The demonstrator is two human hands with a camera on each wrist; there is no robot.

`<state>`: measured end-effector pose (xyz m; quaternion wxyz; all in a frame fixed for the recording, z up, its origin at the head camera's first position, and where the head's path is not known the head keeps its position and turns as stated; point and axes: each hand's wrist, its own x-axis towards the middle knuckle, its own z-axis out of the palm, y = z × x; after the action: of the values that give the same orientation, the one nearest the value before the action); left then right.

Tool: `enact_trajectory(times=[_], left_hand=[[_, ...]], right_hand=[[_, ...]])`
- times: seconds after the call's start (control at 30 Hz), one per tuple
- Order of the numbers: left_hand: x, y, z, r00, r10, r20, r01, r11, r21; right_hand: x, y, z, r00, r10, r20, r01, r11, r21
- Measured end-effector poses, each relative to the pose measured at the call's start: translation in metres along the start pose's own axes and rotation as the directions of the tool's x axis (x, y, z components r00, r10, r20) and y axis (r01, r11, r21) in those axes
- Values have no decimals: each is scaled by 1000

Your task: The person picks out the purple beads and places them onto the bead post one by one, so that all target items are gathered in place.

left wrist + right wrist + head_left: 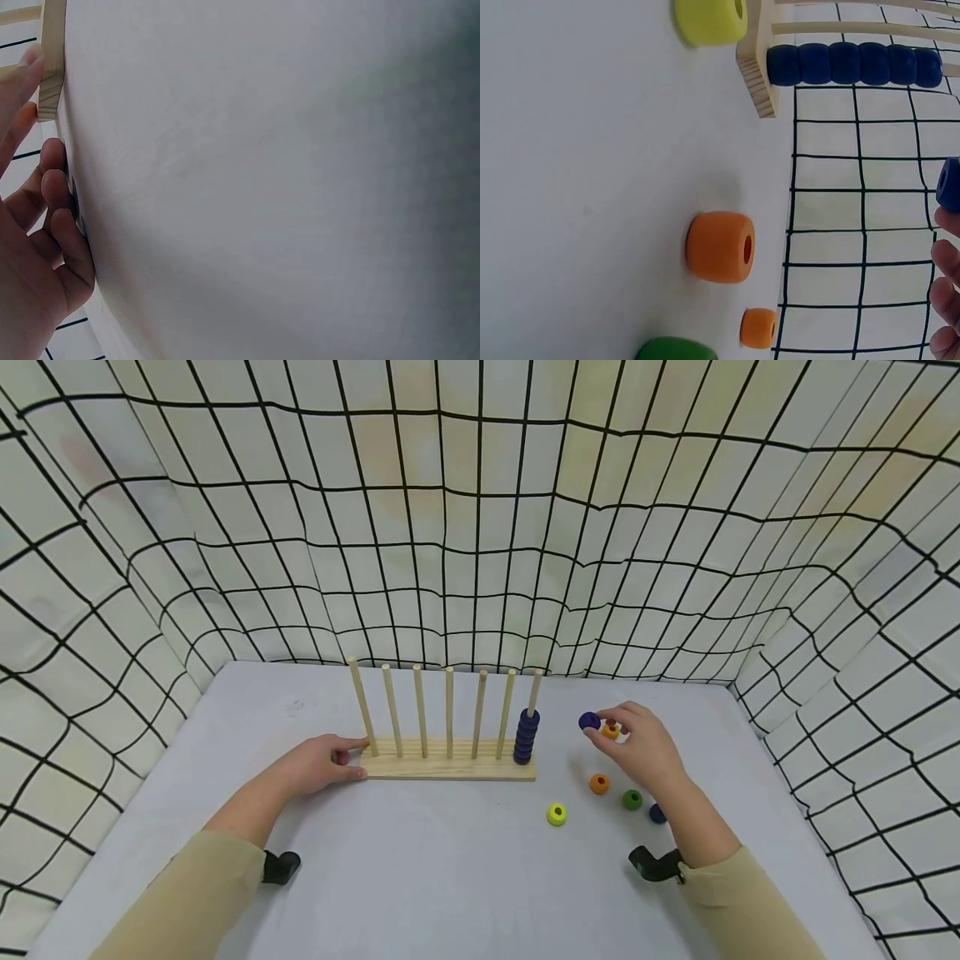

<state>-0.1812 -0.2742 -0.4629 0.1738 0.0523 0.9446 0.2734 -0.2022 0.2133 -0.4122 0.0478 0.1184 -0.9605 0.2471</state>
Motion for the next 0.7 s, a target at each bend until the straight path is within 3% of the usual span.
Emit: enact_trajectory(times=[0.43, 0.7], left_hand=[[1, -3, -1, 999, 41, -4, -41, 999, 11], [2, -4, 1, 999, 34, -6, -34, 999, 7]], right_hand=[[8, -11, -3, 1000, -2, -31, 4, 999, 46], [12, -21, -5, 998, -14, -57, 18, 998, 56]])
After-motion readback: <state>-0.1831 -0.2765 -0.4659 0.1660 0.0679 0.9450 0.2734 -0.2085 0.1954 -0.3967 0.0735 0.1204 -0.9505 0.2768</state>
